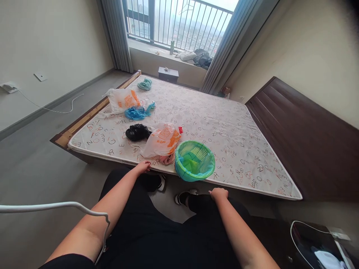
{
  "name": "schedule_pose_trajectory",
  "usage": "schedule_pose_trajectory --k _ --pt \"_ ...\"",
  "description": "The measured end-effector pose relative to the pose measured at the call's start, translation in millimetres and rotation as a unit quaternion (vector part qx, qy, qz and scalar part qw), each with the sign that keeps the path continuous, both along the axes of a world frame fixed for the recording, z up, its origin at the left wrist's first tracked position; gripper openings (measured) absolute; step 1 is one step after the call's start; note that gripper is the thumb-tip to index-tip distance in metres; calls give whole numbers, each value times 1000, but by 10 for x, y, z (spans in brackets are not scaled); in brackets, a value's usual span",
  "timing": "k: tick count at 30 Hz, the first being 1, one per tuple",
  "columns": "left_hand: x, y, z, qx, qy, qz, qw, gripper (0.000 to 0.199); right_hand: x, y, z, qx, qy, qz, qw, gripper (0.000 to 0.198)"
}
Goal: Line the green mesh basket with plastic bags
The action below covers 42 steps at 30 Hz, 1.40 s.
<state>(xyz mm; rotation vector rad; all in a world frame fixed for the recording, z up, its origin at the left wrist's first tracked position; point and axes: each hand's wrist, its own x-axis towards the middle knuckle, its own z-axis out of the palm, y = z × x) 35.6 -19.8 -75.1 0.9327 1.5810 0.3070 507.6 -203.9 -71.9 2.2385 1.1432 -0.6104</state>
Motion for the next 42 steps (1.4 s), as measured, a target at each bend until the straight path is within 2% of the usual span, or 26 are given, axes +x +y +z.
schedule_pose_trajectory --k 4,9,14,29,42 --pt "4 -7 -1 3 1 -3 1000 24 9 -5 17 -50 -14 3 999 47" --pt "-7 -15 -21 4 3 -11 1000 24 8 -29 46 -57 -6 40 998 51" --pt "-17 -19 -2 7 11 -20 1000 26 9 -16 43 -76 -6 31 997 48" --pt "9 -13 40 -16 35 -57 998 30 33 -46 15 -65 -21 44 997 51" --pt "10 -33 77 -17 40 -71 996 32 95 -65 29 -56 -21 34 998 45"
